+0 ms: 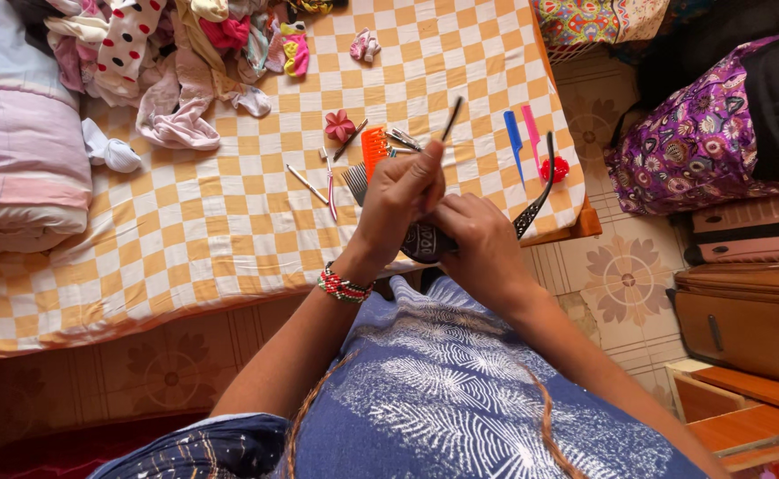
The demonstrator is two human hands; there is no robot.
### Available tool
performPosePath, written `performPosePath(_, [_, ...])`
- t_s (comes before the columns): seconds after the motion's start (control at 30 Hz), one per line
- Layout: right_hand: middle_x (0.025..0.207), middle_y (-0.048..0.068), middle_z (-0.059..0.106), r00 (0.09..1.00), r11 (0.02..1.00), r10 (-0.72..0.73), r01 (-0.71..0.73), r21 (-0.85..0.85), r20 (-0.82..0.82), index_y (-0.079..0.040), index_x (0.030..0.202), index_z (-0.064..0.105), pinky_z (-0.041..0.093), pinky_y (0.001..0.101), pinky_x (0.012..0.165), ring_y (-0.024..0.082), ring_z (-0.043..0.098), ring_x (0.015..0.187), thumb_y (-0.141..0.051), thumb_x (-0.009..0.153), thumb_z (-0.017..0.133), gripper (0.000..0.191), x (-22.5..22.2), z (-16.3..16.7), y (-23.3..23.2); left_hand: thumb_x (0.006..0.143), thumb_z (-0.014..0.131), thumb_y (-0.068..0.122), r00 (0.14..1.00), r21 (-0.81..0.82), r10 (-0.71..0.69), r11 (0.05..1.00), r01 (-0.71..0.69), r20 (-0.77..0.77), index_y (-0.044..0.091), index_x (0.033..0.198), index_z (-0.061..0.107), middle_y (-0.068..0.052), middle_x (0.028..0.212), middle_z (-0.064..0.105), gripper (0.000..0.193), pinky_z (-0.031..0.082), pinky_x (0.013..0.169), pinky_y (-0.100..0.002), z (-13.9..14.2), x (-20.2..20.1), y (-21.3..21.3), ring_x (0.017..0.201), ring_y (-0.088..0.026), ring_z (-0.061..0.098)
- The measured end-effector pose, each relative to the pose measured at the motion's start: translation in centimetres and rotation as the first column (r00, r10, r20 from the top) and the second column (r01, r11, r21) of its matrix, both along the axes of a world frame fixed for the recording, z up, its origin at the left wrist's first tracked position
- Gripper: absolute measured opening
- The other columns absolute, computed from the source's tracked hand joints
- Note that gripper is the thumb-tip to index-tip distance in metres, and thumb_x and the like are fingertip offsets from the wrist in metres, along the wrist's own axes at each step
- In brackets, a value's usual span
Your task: The person wipes personal items one at a time with a cloth, including a petroleum jelly jar, bottles, a matchbox, sunglasses, and a comb, and places them into an open bedside drawer. Clothes and other items are spread on the bed nearby as the drawer is restocked.
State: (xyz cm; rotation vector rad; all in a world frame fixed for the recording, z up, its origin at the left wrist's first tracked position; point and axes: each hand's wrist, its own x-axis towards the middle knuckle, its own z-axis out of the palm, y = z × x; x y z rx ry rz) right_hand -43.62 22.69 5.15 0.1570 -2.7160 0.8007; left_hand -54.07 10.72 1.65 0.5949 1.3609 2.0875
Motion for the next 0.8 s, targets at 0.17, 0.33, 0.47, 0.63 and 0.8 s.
performPosePath(0.17, [0.097,0.006,0.068,0.978,0.977,0.205,-0.201,0.072,-0.050,-0.007,0.095,0.070,0.051,0.0428,0.085,0.029,0.063,0.097,-0.002,0.070,0.073,0.026,0.1,0.0,0.8,0.110,0.052,0.046,0.998,0.003,0.027,1.000,-0.027,0.059,0.012,0.064,0.051,0.006,0.060,0.041,0.057,0.021,0.051,-0.025,-0.1,-0.6,-0.2,0.056,-0.003,0.030])
performPosePath(0.33, [0.097,0.006,0.064,0.991,0.969,0.129,-0.116,0.218,-0.042,-0.008,0.090,0.070,0.050,0.0434,0.083,0.030,0.062,0.096,0.000,0.072,0.075,0.020,-0.2,0.3,1.1,0.108,0.051,0.047,0.998,-0.023,-0.005,1.000,0.006,0.067,0.012,0.062,0.051,0.007,0.057,0.039,0.058,0.020,0.050,-0.025,0.2,-0.3,0.0,0.054,-0.003,0.029])
performPosePath(0.47, [0.098,0.009,0.062,0.997,0.996,0.031,-0.025,0.087,-0.068,-0.004,0.094,0.070,0.049,0.0439,0.079,0.032,0.060,0.093,-0.004,0.067,0.077,0.028,-0.6,-0.1,0.0,0.108,0.052,0.048,0.997,0.012,0.002,1.000,-0.003,0.083,0.012,0.062,0.050,0.007,0.058,0.038,0.058,0.020,0.051,-0.025,0.8,-0.1,0.3,0.055,-0.004,0.030])
performPosePath(0.63, [0.098,0.006,0.062,0.981,0.978,0.181,-0.173,0.113,-0.064,-0.011,0.091,0.072,0.050,0.0433,0.082,0.030,0.061,0.096,-0.005,0.071,0.078,0.021,-0.3,0.3,1.2,0.109,0.052,0.047,0.998,0.028,0.028,0.999,-0.030,0.052,0.013,0.062,0.047,0.006,0.060,0.039,0.058,0.021,0.053,-0.026,1.2,-0.8,-0.6,0.057,-0.005,0.030])
performPosePath(0.8, [0.102,0.010,0.062,0.999,0.978,0.044,-0.036,0.206,-0.031,-0.006,0.095,0.067,0.049,0.0452,0.084,0.033,0.060,0.098,-0.003,0.074,0.076,0.023,-0.4,0.9,1.0,0.109,0.050,0.046,0.997,0.029,0.023,0.999,-0.025,0.076,0.013,0.061,0.044,0.005,0.059,0.039,0.059,0.020,0.052,-0.026,1.1,-0.1,-0.4,0.055,-0.005,0.030])
